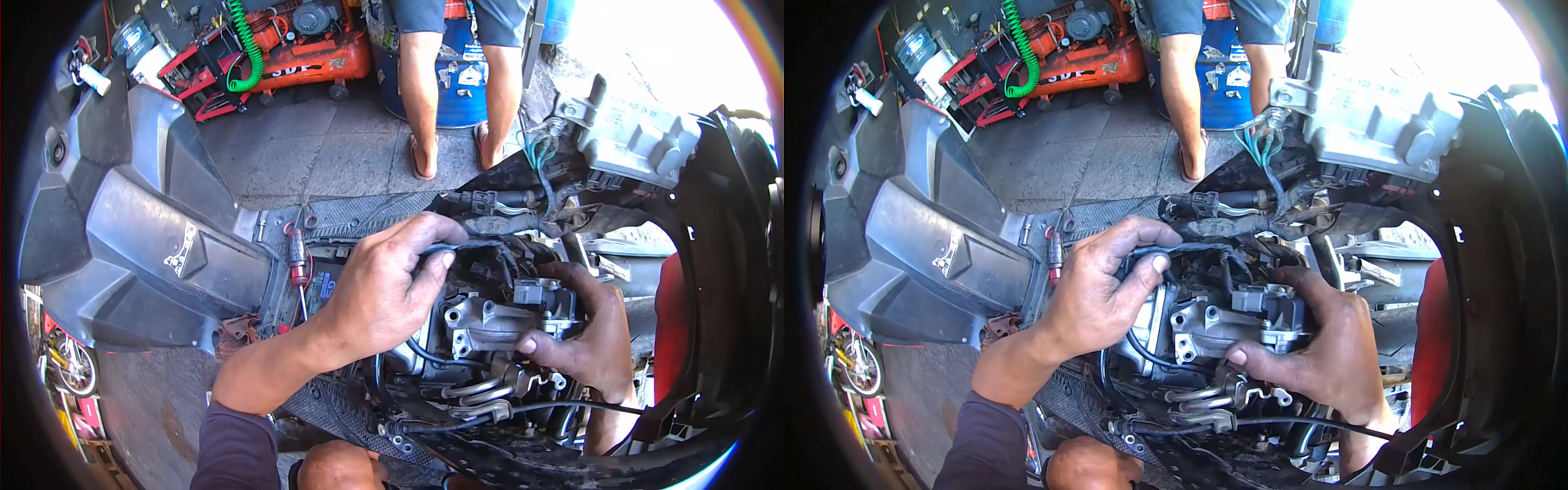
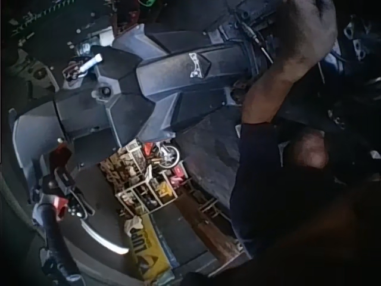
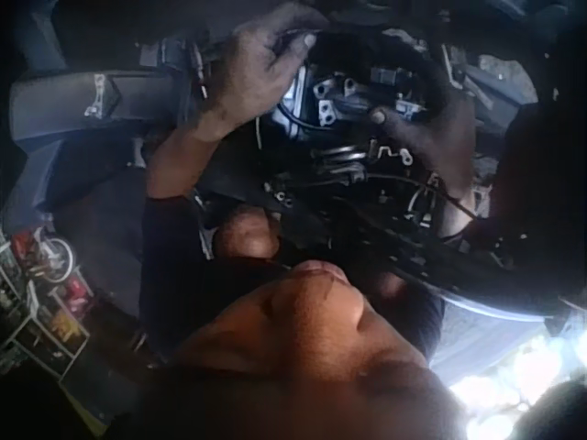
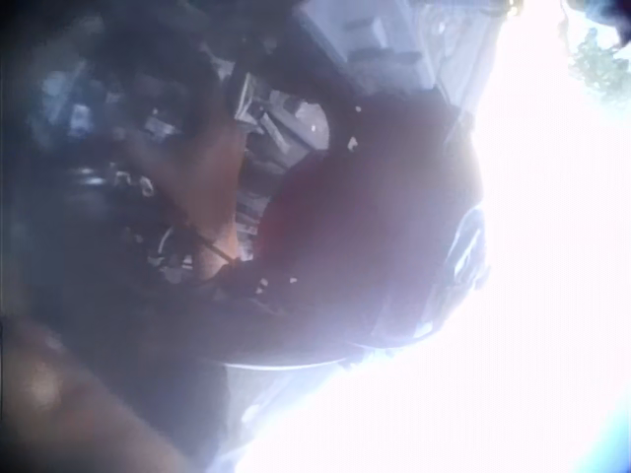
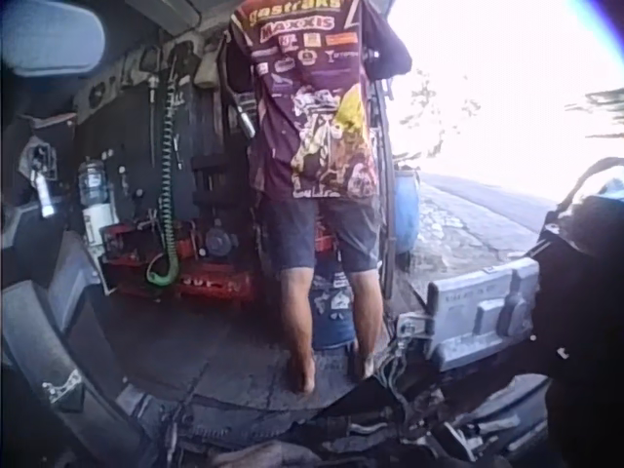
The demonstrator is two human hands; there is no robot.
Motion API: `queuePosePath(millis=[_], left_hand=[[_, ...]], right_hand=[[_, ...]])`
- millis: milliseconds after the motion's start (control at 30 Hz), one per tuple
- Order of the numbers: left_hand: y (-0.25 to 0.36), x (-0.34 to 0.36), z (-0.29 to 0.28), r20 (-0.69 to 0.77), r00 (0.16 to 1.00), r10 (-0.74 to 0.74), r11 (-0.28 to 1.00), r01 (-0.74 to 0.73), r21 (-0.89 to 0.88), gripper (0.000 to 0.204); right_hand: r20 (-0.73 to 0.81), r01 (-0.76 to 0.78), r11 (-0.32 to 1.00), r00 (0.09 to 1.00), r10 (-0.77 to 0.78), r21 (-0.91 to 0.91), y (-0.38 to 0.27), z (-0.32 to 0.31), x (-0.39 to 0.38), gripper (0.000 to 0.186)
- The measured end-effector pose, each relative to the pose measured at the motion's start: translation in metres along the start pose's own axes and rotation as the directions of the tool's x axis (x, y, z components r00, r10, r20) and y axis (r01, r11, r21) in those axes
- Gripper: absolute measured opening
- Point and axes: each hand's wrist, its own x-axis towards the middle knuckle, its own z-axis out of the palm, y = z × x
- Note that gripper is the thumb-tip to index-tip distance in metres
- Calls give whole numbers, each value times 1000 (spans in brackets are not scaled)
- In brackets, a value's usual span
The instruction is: The person manipulates a motorcycle carburetor by hand, connecting a throttle cable and internal components, then positions the carburetor near the engine block and attaches a connector to the wiring harness.
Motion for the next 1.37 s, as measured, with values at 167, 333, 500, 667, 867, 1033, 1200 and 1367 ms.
queuePosePath(millis=[167,333,500,667,867,1033,1200,1367], left_hand=[[2,7,-4,187,977,-101,993,110,-36,33],[2,30,-12,426,903,-51,979,-40,202,31],[-10,31,-5,303,952,49,996,-67,50,19],[-24,17,-1,217,965,147,988,-151,5,19],[-22,15,3,209,968,139,983,-160,87,16],[-21,11,4,160,968,191,947,-225,230,17],[-17,9,5,91,960,266,882,-280,378,17],[-16,11,2,4,866,500,834,-483,266,22]], right_hand=[[-11,74,994,997,-73,82,16,-5,-11,97],[-69,-23,975,997,40,221,14,6,-10,97],[-92,-5,986,996,21,164,7,9,-2,93],[-48,-95,986,994,103,139,4,13,10,93],[-28,-110,983,993,116,146,2,14,9,89],[-50,-153,983,986,159,98,-4,17,10,84],[-40,-156,988,987,156,2,-6,15,11,84],[69,-187,956,976,207,-226,-14,7,17,82]])
